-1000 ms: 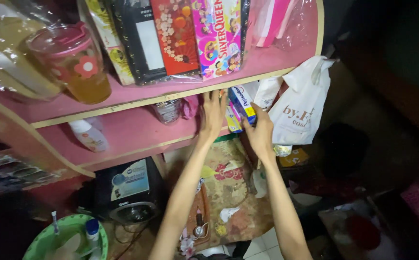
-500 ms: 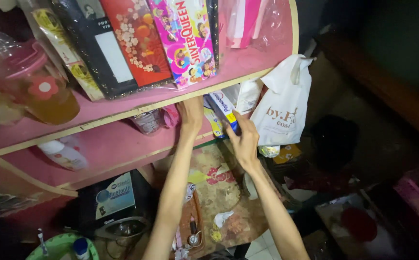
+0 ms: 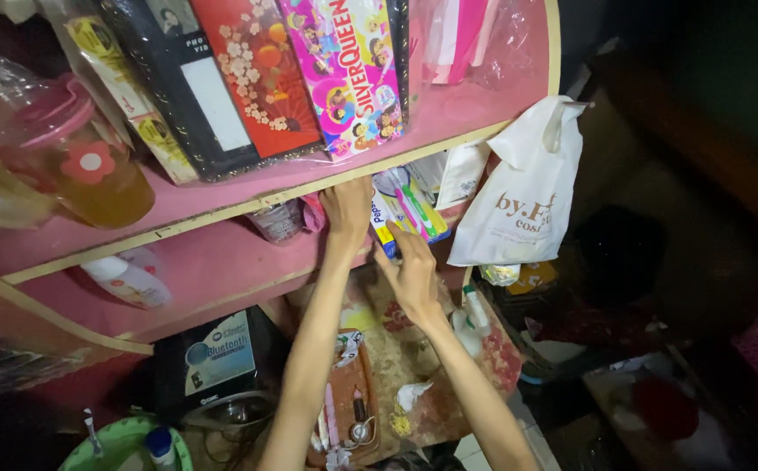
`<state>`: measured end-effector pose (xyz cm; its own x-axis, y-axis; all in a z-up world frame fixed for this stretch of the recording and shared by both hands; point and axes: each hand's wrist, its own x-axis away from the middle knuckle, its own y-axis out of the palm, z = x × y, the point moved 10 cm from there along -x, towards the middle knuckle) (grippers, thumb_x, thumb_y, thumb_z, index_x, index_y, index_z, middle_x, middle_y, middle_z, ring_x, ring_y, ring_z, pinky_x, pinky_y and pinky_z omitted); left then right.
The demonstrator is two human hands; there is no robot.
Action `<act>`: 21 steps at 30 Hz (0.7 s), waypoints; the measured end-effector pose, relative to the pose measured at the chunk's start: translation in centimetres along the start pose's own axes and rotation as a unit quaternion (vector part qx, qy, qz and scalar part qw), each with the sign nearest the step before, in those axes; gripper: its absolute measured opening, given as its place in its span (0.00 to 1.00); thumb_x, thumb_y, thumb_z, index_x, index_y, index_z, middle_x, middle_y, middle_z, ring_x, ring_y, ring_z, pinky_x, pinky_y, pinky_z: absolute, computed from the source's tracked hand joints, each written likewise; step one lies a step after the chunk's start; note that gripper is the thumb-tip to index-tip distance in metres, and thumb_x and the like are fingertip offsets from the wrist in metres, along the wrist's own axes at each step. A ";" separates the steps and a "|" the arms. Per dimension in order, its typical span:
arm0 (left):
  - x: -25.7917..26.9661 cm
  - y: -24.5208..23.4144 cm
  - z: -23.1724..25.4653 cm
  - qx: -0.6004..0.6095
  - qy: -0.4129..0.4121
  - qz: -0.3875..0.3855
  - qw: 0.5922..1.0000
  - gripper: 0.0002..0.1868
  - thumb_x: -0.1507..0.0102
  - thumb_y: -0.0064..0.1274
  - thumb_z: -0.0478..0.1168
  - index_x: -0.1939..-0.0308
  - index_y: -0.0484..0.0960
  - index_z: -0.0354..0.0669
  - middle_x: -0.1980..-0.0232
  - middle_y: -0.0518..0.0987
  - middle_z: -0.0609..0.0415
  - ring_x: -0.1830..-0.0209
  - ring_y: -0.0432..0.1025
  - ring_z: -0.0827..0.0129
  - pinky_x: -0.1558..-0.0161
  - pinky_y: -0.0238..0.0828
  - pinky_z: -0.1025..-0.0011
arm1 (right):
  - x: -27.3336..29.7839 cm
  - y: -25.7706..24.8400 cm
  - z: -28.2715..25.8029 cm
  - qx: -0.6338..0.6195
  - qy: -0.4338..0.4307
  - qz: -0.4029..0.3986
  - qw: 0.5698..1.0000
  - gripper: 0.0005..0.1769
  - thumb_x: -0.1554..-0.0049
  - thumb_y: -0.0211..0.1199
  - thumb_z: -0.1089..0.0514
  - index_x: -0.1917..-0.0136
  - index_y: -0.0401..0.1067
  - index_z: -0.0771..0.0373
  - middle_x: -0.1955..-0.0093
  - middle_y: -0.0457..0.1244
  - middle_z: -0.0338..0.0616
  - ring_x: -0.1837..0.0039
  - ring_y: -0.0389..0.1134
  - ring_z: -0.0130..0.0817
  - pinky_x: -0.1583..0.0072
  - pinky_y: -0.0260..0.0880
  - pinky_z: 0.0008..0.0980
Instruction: Tidying and organizing various household items on shelves and under a desk.
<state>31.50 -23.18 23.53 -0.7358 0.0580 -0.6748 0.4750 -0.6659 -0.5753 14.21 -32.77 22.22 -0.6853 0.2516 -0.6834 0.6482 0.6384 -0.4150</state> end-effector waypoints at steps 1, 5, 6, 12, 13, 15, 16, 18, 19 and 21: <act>0.1 -0.1 0.1 -0.002 -0.001 -0.002 1.000 0.11 0.32 0.53 0.43 0.63 0.84 0.41 0.69 0.82 0.44 0.64 0.78 0.43 0.60 0.74 0.46 | 0.0 0.3 0.2 -0.001 0.002 -0.002 1.000 0.28 0.47 0.72 0.57 0.35 0.73 0.68 0.45 0.68 0.58 0.42 0.69 0.55 0.39 0.68 0.45; 0.3 -1.3 1.9 -0.001 0.080 0.067 0.994 0.11 0.34 0.55 0.43 0.58 0.84 0.38 0.62 0.81 0.38 0.64 0.77 0.40 0.62 0.73 0.46 | -1.0 0.0 0.1 0.004 0.011 -0.029 1.000 0.31 0.47 0.73 0.56 0.33 0.70 0.66 0.41 0.67 0.57 0.39 0.67 0.54 0.36 0.66 0.46; 0.2 -0.9 1.7 -0.002 0.080 0.055 0.995 0.11 0.34 0.55 0.43 0.58 0.84 0.38 0.61 0.81 0.39 0.63 0.77 0.40 0.61 0.73 0.46 | -1.4 -0.1 -0.1 -0.005 0.013 -0.055 0.998 0.35 0.48 0.74 0.55 0.31 0.68 0.66 0.40 0.66 0.57 0.37 0.65 0.55 0.34 0.64 0.47; 0.4 -3.4 3.6 0.013 0.119 0.075 0.990 0.13 0.34 0.54 0.43 0.53 0.83 0.36 0.57 0.81 0.37 0.58 0.75 0.39 0.56 0.71 0.45 | -2.2 -2.6 1.3 0.189 -0.076 -0.138 0.969 0.44 0.61 0.72 0.61 0.30 0.68 0.61 0.33 0.61 0.59 0.33 0.59 0.58 0.34 0.59 0.51; 0.4 -3.4 3.7 0.012 0.118 0.074 0.990 0.13 0.34 0.54 0.43 0.53 0.83 0.36 0.57 0.81 0.37 0.58 0.75 0.39 0.56 0.71 0.45 | -1.9 -2.7 2.2 0.189 -0.075 -0.139 0.969 0.44 0.61 0.72 0.61 0.30 0.68 0.61 0.33 0.61 0.59 0.33 0.59 0.58 0.34 0.59 0.51; 0.0 -2.8 3.1 0.035 0.079 0.036 0.996 0.14 0.33 0.54 0.43 0.52 0.82 0.36 0.57 0.81 0.36 0.57 0.75 0.39 0.58 0.72 0.45 | -1.7 -3.0 3.6 0.185 -0.084 -0.125 0.971 0.33 0.51 0.66 0.65 0.31 0.69 0.62 0.30 0.62 0.55 0.31 0.62 0.54 0.32 0.61 0.47; 0.3 -2.2 2.6 0.035 0.079 0.037 0.996 0.14 0.33 0.54 0.43 0.52 0.82 0.36 0.57 0.81 0.36 0.57 0.75 0.39 0.58 0.72 0.45 | -1.5 -2.7 3.9 0.184 -0.085 -0.124 0.971 0.33 0.51 0.66 0.65 0.31 0.69 0.62 0.30 0.62 0.55 0.31 0.62 0.54 0.32 0.61 0.47; 0.8 0.0 1.1 -0.044 0.051 0.000 0.998 0.11 0.32 0.55 0.44 0.52 0.82 0.40 0.55 0.81 0.39 0.55 0.76 0.40 0.61 0.73 0.44 | -1.2 -2.4 4.6 0.164 -0.094 -0.119 0.975 0.31 0.47 0.59 0.68 0.29 0.68 0.65 0.27 0.61 0.56 0.29 0.63 0.53 0.30 0.63 0.45; 1.2 -0.9 1.6 -0.043 0.052 0.000 0.998 0.11 0.32 0.55 0.44 0.52 0.82 0.40 0.55 0.81 0.39 0.55 0.76 0.40 0.61 0.73 0.44 | -0.9 -2.1 5.1 0.165 -0.094 -0.118 0.975 0.31 0.47 0.59 0.68 0.29 0.68 0.65 0.27 0.61 0.56 0.29 0.63 0.53 0.30 0.63 0.45; 2.3 -2.8 2.9 -0.087 0.078 0.009 0.993 0.16 0.35 0.56 0.40 0.44 0.84 0.46 0.48 0.76 0.39 0.51 0.76 0.41 0.68 0.75 0.48 | -0.3 -1.8 5.6 0.185 -0.118 -0.083 0.972 0.30 0.47 0.56 0.69 0.29 0.69 0.66 0.27 0.60 0.56 0.29 0.63 0.54 0.30 0.63 0.45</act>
<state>27.03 -23.38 24.91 -0.6487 0.1715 -0.7414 0.5733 -0.5306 -0.6243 15.10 -38.00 19.80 -0.7237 -0.0332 -0.6893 0.6405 0.3395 -0.6888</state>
